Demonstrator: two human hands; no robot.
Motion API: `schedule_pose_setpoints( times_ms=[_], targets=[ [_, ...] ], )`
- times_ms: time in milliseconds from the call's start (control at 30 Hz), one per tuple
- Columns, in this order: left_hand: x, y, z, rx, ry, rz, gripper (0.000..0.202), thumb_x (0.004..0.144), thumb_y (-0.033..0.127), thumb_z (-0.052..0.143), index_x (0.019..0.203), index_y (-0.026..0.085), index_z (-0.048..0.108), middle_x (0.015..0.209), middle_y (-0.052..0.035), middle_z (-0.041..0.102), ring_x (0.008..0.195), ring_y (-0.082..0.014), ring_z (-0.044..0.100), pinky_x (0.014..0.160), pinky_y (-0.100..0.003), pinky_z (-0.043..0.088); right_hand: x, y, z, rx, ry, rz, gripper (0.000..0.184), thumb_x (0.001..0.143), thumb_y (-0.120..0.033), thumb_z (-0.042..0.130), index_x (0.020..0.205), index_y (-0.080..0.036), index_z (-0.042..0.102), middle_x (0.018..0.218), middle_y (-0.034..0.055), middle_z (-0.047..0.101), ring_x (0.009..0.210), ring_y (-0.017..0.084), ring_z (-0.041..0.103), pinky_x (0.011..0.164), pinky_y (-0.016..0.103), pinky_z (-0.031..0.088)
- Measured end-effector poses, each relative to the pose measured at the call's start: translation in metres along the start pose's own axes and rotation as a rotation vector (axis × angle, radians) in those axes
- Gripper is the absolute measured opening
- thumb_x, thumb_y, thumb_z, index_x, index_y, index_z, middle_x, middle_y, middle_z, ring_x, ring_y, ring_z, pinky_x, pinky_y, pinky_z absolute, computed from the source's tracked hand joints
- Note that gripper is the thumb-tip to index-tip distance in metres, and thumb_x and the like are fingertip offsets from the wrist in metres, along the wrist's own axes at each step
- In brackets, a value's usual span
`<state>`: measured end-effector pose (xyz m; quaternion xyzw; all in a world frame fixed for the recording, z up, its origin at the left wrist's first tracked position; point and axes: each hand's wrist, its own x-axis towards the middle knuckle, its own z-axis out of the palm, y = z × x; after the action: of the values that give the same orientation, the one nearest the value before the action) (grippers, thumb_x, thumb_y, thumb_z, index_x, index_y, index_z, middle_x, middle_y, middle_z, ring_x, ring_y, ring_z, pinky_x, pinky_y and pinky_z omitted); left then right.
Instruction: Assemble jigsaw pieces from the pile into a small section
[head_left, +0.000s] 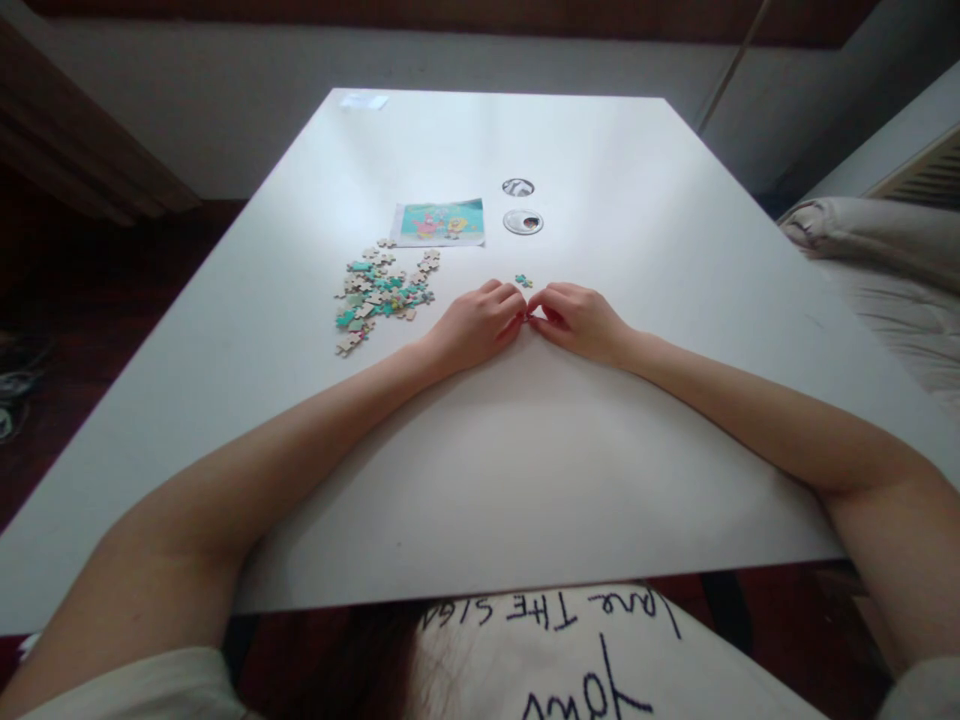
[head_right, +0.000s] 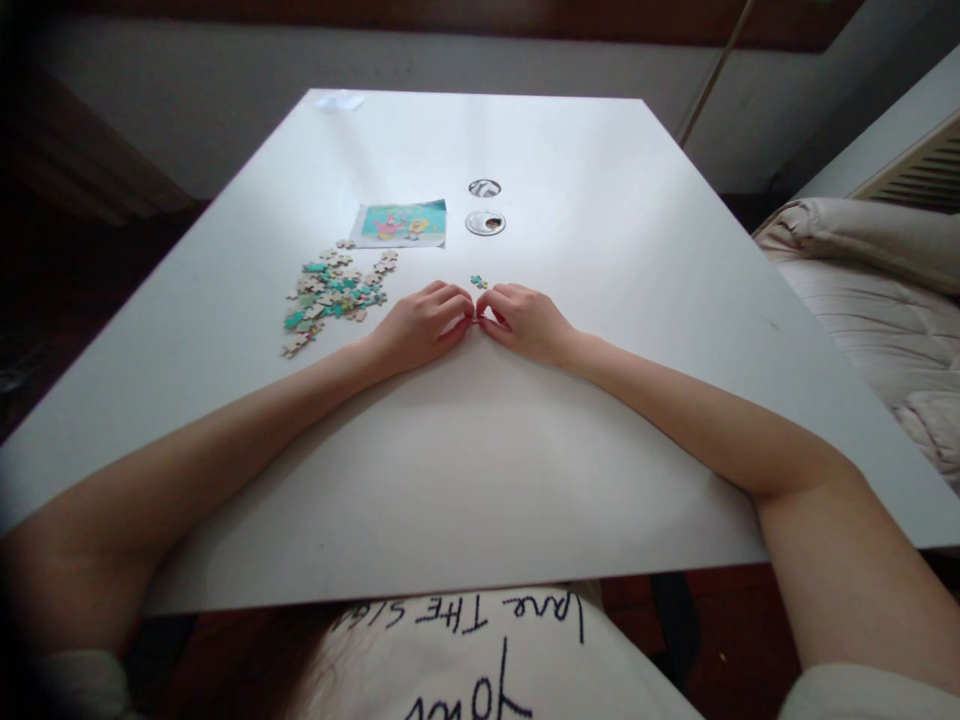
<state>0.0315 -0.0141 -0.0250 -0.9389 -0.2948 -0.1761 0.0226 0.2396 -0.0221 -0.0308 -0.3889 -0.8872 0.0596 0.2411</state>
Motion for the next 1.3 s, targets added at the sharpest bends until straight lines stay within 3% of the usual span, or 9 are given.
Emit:
schedule_pose_setpoints(
  times_ms=[1300],
  targets=[
    [-0.0004, -0.0009, 0.0015, 0.002, 0.023, 0.007, 0.017, 0.094, 0.017, 0.045, 0.098, 0.013, 0.061, 0.101, -0.0104, 0.066, 0.096, -0.0215, 0.058, 0.084, -0.033, 0.053, 0.0000, 0.0003, -0.0004, 0.008, 0.004, -0.004, 0.013, 0.086, -0.023, 0.052, 0.091, -0.018, 0.063, 0.072, 0.0006, 0.055, 0.067, 0.015, 0.048, 0.067, 0.026, 0.038]
  ],
)
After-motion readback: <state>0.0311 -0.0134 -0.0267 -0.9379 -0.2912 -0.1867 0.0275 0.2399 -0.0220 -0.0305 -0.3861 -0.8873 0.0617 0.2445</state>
